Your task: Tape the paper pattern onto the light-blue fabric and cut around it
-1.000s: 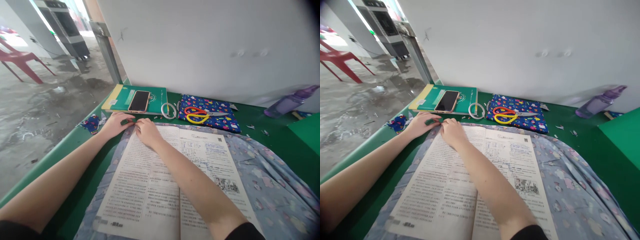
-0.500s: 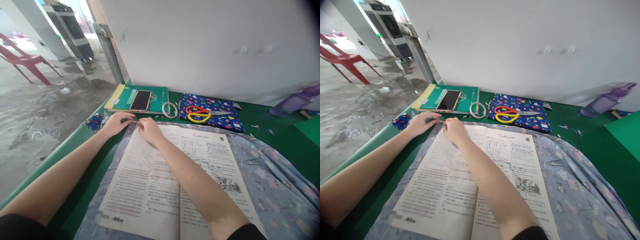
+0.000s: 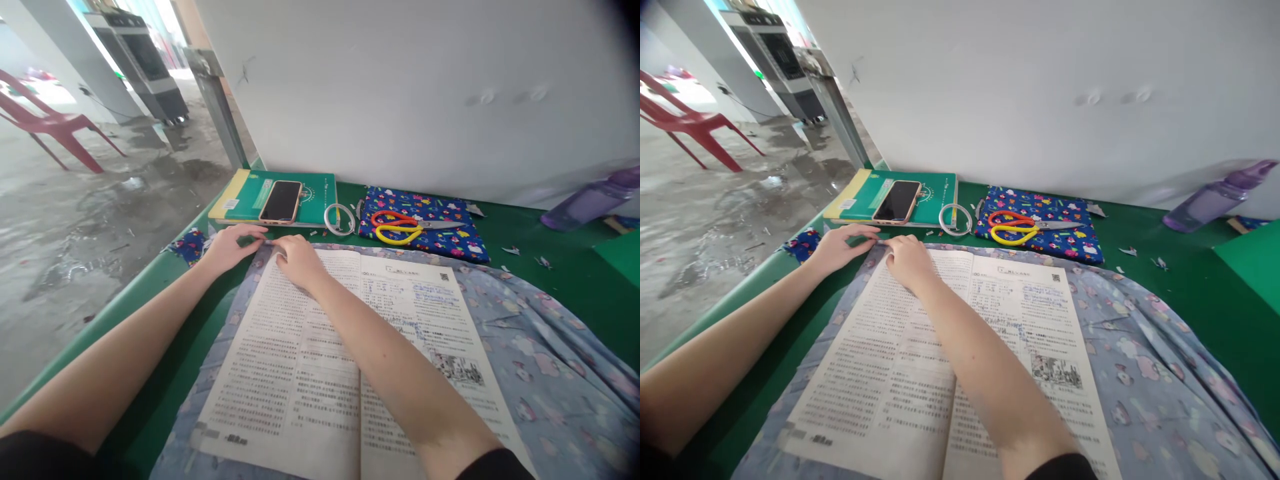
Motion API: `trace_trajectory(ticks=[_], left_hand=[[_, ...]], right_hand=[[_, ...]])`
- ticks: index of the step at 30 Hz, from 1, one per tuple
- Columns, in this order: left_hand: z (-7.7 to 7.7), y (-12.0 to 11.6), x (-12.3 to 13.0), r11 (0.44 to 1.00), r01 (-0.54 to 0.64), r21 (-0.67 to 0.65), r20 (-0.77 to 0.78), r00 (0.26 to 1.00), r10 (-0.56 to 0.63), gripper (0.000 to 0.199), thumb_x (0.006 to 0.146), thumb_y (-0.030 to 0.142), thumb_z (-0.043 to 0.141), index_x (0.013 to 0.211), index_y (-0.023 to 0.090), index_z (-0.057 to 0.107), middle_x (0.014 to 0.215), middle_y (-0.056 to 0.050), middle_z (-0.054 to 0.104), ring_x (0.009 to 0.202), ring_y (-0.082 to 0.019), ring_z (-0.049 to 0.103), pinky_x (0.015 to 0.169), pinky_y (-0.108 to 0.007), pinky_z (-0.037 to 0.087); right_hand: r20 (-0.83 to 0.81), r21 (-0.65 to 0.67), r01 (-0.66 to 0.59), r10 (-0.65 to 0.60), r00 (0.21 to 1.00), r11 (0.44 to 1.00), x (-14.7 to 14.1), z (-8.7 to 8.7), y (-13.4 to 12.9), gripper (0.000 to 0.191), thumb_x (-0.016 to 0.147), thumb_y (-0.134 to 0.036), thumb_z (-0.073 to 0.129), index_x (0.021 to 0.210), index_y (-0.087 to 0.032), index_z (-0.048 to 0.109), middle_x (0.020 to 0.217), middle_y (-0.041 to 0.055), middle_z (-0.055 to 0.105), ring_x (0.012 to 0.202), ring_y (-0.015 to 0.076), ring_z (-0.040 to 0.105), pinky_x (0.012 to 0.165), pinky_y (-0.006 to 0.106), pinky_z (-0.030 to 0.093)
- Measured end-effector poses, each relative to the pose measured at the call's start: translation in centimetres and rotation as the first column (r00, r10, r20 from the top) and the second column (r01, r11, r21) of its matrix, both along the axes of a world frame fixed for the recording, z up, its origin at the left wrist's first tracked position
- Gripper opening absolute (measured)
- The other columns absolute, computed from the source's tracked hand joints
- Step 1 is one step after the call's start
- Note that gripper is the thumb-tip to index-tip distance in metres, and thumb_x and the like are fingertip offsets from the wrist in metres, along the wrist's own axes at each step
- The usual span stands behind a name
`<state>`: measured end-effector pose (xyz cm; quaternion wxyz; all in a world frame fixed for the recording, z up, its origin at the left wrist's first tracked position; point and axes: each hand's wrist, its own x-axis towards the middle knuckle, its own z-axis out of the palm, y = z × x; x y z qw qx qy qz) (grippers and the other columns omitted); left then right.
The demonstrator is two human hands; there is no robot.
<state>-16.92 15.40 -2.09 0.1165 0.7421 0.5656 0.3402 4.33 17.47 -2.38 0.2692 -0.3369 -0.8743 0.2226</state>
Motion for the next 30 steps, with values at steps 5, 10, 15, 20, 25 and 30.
trace_trajectory(ticks=[5, 10, 15, 20, 25, 30], left_hand=[[0.1, 0.0, 0.0, 0.999, 0.006, -0.04, 0.033, 0.999, -0.005, 0.04, 0.082, 0.044, 0.062, 0.114, 0.021, 0.065, 0.095, -0.005, 0.073, 0.095, -0.024, 0.067, 0.098, -0.042, 0.048], [0.3, 0.1, -0.3, 0.998, 0.011, -0.065, 0.055, 0.998, -0.008, 0.041, 0.079, 0.045, 0.067, 0.113, 0.022, 0.066, 0.093, -0.004, 0.073, 0.092, -0.024, 0.067, 0.096, -0.042, 0.048], [0.3, 0.2, -0.5, 0.998, 0.021, -0.067, 0.097, 0.995, -0.015, 0.041, 0.077, 0.047, 0.071, 0.111, 0.024, 0.067, 0.089, -0.002, 0.074, 0.099, -0.024, 0.066, 0.104, -0.044, 0.042], [0.4, 0.2, -0.5, 0.991, 0.012, -0.133, 0.101, 0.995, 0.001, 0.039, 0.074, 0.047, 0.073, 0.106, 0.024, 0.07, 0.088, -0.001, 0.075, 0.095, -0.024, 0.068, 0.101, -0.042, 0.046], [0.5, -0.1, -0.3, 0.979, 0.016, -0.201, 0.107, 0.994, 0.006, 0.041, 0.076, 0.043, 0.072, 0.11, 0.021, 0.069, 0.089, 0.0, 0.076, 0.088, -0.021, 0.069, 0.096, -0.038, 0.049], [0.9, -0.4, 0.2, 0.973, 0.014, -0.232, 0.142, 0.99, 0.02, 0.041, 0.076, 0.043, 0.071, 0.11, 0.019, 0.069, 0.091, -0.003, 0.076, 0.087, -0.02, 0.07, 0.092, -0.035, 0.051]], right_hand=[[-0.033, 0.089, 0.078, -0.075, 0.997, 0.993, 0.0, 0.2, -0.5, 0.022, 0.085, -0.018, 0.053, 0.1, -0.021, 0.069, 0.12, 0.0058, 0.061, 0.112, 0.0241, 0.051, 0.093, 0.039, 0.04], [-0.054, 0.168, 0.191, -0.185, 0.981, 0.967, -0.9, 0.7, -1.1, 0.016, 0.09, -0.029, 0.055, 0.087, -0.025, 0.07, 0.09, 0.0034, 0.064, 0.095, 0.0215, 0.054, 0.087, 0.039, 0.033], [0.025, 0.102, 0.191, -0.195, 0.981, 0.976, -1.8, -0.1, -0.9, 0.016, 0.089, -0.032, 0.058, 0.086, -0.024, 0.071, 0.085, 0.0033, 0.067, 0.089, 0.0223, 0.057, 0.08, 0.039, 0.033], [-0.039, -0.021, 0.227, -0.228, 0.973, 0.974, -1.7, -0.2, -0.7, 0.021, 0.088, -0.042, 0.061, 0.091, -0.024, 0.072, 0.086, 0.0034, 0.068, 0.09, 0.0224, 0.059, 0.081, 0.04, 0.034], [-0.045, -0.054, 0.245, -0.247, 0.968, 0.968, -1.7, 0.1, -0.7, 0.018, 0.088, -0.036, 0.059, 0.085, -0.023, 0.072, 0.085, 0.0023, 0.069, 0.087, 0.0203, 0.06, 0.08, 0.039, 0.035], [-0.058, -0.081, 0.287, -0.292, 0.955, 0.955, -1.7, 0.1, -0.7, 0.015, 0.084, -0.032, 0.062, 0.079, -0.023, 0.071, 0.081, 0.0006, 0.069, 0.085, 0.0191, 0.061, 0.078, 0.037, 0.034]])
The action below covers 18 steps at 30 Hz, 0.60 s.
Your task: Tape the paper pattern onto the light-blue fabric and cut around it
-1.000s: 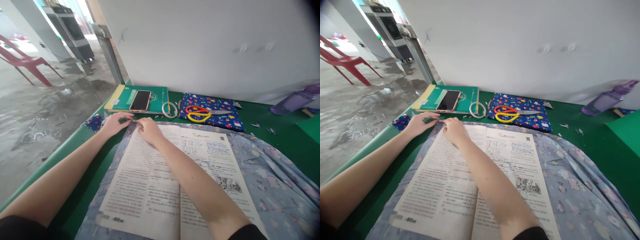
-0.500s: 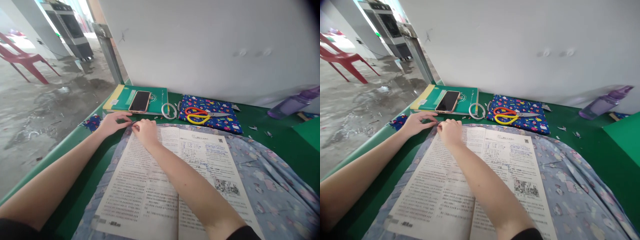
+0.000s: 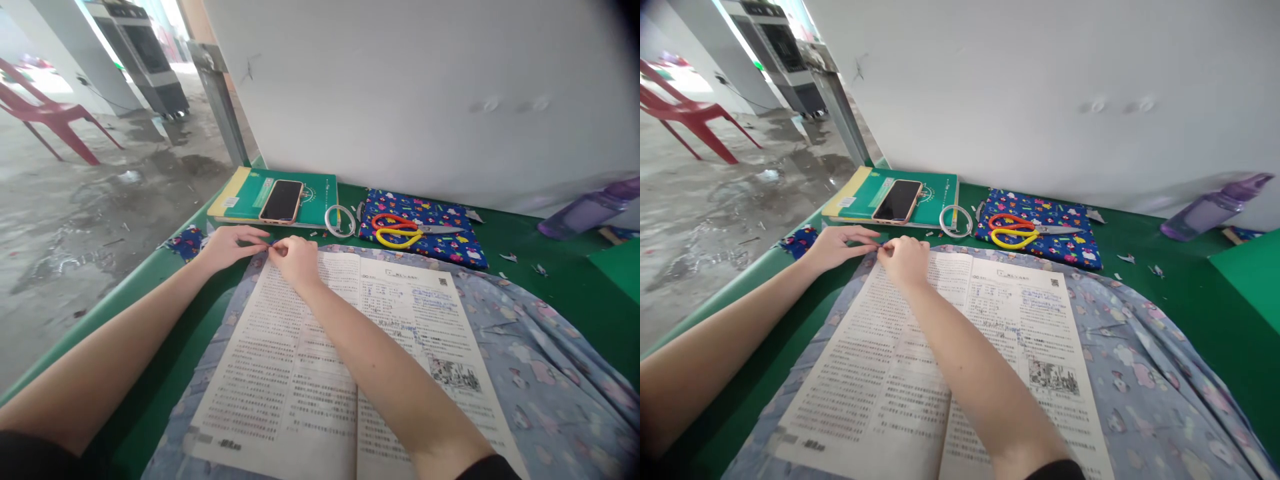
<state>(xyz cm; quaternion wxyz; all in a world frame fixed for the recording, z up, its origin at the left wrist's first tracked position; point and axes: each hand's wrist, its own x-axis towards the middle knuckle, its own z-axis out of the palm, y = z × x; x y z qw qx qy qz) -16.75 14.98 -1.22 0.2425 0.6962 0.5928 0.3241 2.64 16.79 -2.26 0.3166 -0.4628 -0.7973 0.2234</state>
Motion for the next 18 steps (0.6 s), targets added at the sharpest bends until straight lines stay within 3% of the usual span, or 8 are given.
trace_trajectory(ticks=[11, 18], left_hand=[[-0.14, 0.08, 0.34, 0.996, 0.058, 0.061, -0.053, 0.997, -0.055, 0.039, 0.077, 0.041, 0.07, 0.108, 0.017, 0.069, 0.085, -0.002, 0.075, 0.08, -0.018, 0.067, 0.082, -0.031, 0.052], [-0.16, 0.07, 0.31, 0.992, 0.074, 0.099, -0.069, 0.995, -0.067, 0.037, 0.078, 0.041, 0.069, 0.108, 0.018, 0.069, 0.086, -0.001, 0.075, 0.083, -0.018, 0.066, 0.086, -0.033, 0.05]], right_hand=[[-0.037, -0.057, -0.023, 0.021, 0.999, 0.998, 0.31, 0.4, -0.05, 0.008, 0.076, -0.029, 0.067, 0.073, -0.022, 0.07, 0.082, -0.0008, 0.07, 0.079, 0.0172, 0.061, 0.078, 0.037, 0.034], [-0.078, -0.095, -0.035, 0.027, 0.997, 0.995, 0.52, 0.75, -0.09, 0.004, 0.074, -0.025, 0.068, 0.072, -0.022, 0.07, 0.076, -0.0023, 0.068, 0.072, 0.0145, 0.059, 0.077, 0.032, 0.038]])
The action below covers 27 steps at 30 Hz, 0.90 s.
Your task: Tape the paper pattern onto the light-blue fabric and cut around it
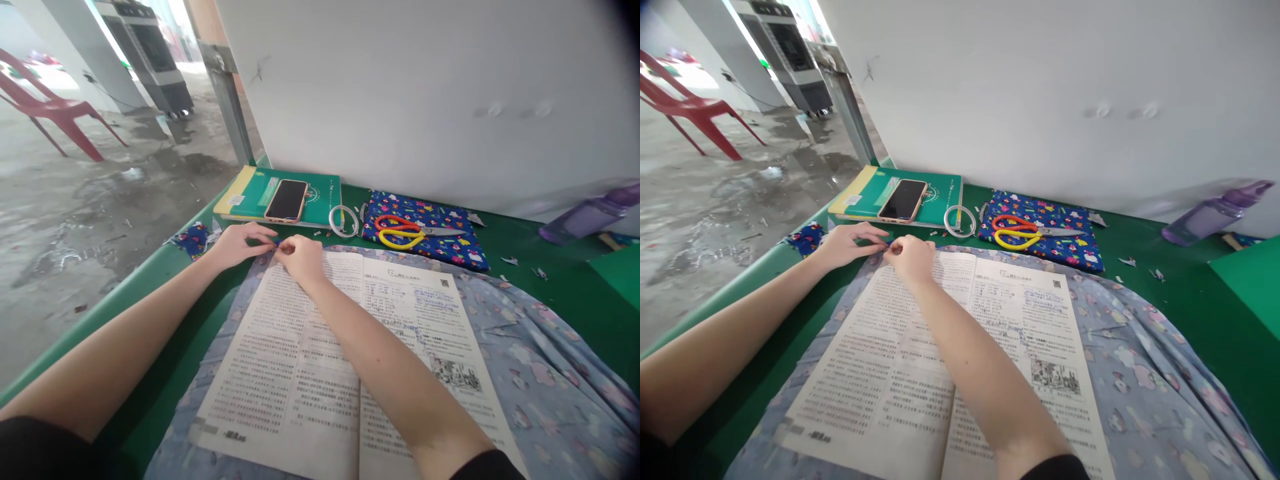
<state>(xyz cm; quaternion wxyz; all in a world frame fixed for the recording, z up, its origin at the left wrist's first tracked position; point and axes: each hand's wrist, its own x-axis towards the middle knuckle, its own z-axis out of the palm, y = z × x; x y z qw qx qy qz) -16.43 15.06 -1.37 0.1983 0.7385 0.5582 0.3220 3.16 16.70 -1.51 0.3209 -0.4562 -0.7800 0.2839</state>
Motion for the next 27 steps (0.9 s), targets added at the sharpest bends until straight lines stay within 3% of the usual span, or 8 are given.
trace_trajectory(ticks=[17, 27], left_hand=[[-0.38, 0.19, -0.09, 0.996, 0.023, 0.083, 0.016, 1.0, -0.024, 0.032, 0.079, 0.042, 0.068, 0.103, 0.022, 0.071, 0.089, -0.003, 0.074, 0.086, -0.02, 0.066, 0.084, -0.035, 0.051], [0.0, -0.05, 0.48, 0.995, -0.033, 0.091, 0.056, 0.998, 0.028, 0.033, 0.079, 0.045, 0.067, 0.099, 0.019, 0.071, 0.092, -0.006, 0.071, 0.083, -0.02, 0.067, 0.082, -0.034, 0.052]], right_hand=[[0.006, 0.031, -0.046, 0.046, 0.999, 0.998, 0.28, -0.05, 0.08, 0.009, 0.078, -0.02, 0.064, 0.072, -0.022, 0.069, 0.075, -0.0017, 0.065, 0.072, 0.0136, 0.058, 0.073, 0.03, 0.038], [0.019, 0.036, 0.021, -0.022, 1.0, 0.999, 0.05, -0.43, 0.21, 0.007, 0.076, -0.023, 0.065, 0.069, -0.021, 0.065, 0.078, -0.0005, 0.063, 0.072, 0.0142, 0.057, 0.073, 0.031, 0.039]])
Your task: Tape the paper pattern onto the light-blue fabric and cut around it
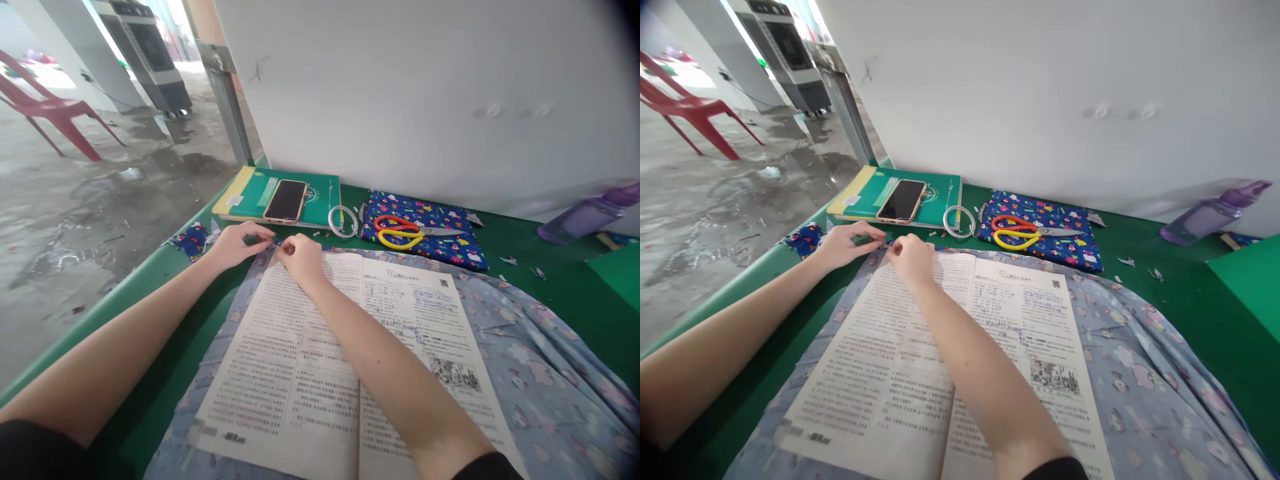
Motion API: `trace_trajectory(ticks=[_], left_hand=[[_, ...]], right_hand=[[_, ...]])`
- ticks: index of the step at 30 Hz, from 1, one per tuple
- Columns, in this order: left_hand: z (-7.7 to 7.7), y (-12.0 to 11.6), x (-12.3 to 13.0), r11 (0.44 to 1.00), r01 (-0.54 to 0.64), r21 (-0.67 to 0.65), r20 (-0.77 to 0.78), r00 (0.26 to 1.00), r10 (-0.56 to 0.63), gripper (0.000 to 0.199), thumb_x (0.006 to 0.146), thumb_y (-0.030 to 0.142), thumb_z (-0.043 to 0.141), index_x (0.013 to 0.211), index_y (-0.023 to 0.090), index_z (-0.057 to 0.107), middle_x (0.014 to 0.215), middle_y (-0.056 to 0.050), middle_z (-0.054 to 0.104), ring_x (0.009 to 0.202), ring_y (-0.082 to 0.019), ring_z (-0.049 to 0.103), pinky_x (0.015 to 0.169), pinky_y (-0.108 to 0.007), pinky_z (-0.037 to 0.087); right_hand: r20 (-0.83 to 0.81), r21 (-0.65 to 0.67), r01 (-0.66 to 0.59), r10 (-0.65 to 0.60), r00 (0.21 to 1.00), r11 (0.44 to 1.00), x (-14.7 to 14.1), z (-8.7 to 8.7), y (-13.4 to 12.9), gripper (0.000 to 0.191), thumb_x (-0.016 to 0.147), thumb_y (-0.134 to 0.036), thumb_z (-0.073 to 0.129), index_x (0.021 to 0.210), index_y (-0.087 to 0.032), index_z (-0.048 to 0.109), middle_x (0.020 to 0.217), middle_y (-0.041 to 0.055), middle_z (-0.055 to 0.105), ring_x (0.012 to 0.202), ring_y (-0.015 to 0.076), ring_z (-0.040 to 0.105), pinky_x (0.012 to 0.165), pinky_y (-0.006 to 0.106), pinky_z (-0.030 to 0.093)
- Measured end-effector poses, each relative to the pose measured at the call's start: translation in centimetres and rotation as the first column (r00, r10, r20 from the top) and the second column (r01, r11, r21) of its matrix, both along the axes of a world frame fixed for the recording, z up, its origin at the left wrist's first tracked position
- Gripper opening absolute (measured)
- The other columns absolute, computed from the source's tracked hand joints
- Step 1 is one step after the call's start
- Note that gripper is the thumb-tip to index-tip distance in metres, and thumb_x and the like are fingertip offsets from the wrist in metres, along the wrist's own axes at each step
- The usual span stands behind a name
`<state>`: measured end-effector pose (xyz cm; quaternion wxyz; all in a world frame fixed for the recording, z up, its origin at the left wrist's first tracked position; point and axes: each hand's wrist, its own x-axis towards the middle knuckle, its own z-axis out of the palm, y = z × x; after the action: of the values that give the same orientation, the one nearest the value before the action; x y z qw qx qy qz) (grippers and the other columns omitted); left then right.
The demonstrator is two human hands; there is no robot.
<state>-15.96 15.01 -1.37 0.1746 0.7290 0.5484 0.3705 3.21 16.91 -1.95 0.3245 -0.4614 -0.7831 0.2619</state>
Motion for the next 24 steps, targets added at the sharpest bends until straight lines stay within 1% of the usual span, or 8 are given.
trace_trajectory(ticks=[3, 6, 13, 15, 19, 24], left_hand=[[0.01, 0.03, 0.05, 0.999, -0.049, 0.008, 0.001, 0.999, 0.049, 0.032, 0.079, 0.046, 0.066, 0.097, 0.019, 0.071, 0.093, -0.006, 0.071, 0.084, -0.02, 0.066, 0.081, -0.034, 0.052], [-0.04, 0.07, 0.05, 0.995, -0.094, 0.015, -0.032, 0.995, 0.095, 0.031, 0.08, 0.047, 0.064, 0.096, 0.02, 0.071, 0.094, -0.006, 0.071, 0.085, -0.02, 0.065, 0.081, -0.034, 0.051], [-0.21, 0.17, 0.15, 0.994, -0.104, 0.028, -0.088, 0.99, 0.106, 0.029, 0.082, 0.044, 0.061, 0.096, 0.022, 0.071, 0.098, -0.006, 0.071, 0.087, -0.021, 0.065, 0.08, -0.033, 0.051], [-0.24, 0.23, 0.15, 0.993, -0.114, 0.026, -0.096, 0.989, 0.116, 0.028, 0.082, 0.044, 0.061, 0.097, 0.022, 0.071, 0.1, -0.005, 0.071, 0.09, -0.022, 0.065, 0.082, -0.033, 0.051], [-0.27, 0.39, 0.04, 0.984, -0.173, 0.052, -0.075, 0.981, 0.176, 0.027, 0.083, 0.041, 0.061, 0.097, 0.022, 0.071, 0.103, -0.005, 0.072, 0.095, -0.022, 0.065, 0.089, -0.035, 0.05], [-0.15, 0.28, 0.07, 0.988, -0.147, 0.044, -0.022, 0.989, 0.148, 0.031, 0.079, 0.041, 0.065, 0.101, 0.02, 0.071, 0.101, -0.006, 0.072, 0.089, -0.021, 0.067, 0.089, -0.036, 0.051]], right_hand=[[0.0, -0.003, 0.01, -0.01, 1.0, 1.0, -0.03, -0.12, 0.07, 0.009, 0.077, -0.024, 0.063, 0.068, -0.021, 0.062, 0.079, 0.0005, 0.063, 0.072, 0.0146, 0.057, 0.071, 0.03, 0.039], [0.001, -0.007, 0.017, -0.017, 1.0, 1.0, -0.06, -0.19, 0.1, 0.011, 0.077, -0.024, 0.062, 0.067, -0.021, 0.059, 0.079, 0.0011, 0.062, 0.072, 0.0151, 0.057, 0.07, 0.031, 0.04], [0.012, 0.008, 0.019, -0.019, 1.0, 1.0, 0.04, -0.03, -0.13, 0.013, 0.074, -0.024, 0.062, 0.065, -0.021, 0.053, 0.077, -0.0001, 0.059, 0.068, 0.0137, 0.054, 0.07, 0.031, 0.038], [0.021, 0.015, 0.021, -0.021, 1.0, 1.0, 0.06, 0.01, -0.2, 0.014, 0.073, -0.024, 0.063, 0.064, -0.021, 0.052, 0.076, -0.0004, 0.058, 0.067, 0.0135, 0.053, 0.07, 0.031, 0.038], [0.027, 0.04, 0.016, -0.017, 0.999, 0.999, 0.04, 0.04, -0.3, 0.014, 0.071, -0.024, 0.064, 0.064, -0.021, 0.052, 0.075, -0.0006, 0.06, 0.066, 0.0137, 0.053, 0.071, 0.032, 0.038], [0.006, 0.009, 0.017, -0.017, 1.0, 1.0, 0.0, 0.12, -0.31, 0.011, 0.075, -0.024, 0.063, 0.066, -0.021, 0.057, 0.077, 0.0, 0.064, 0.069, 0.0147, 0.056, 0.075, 0.033, 0.039]])
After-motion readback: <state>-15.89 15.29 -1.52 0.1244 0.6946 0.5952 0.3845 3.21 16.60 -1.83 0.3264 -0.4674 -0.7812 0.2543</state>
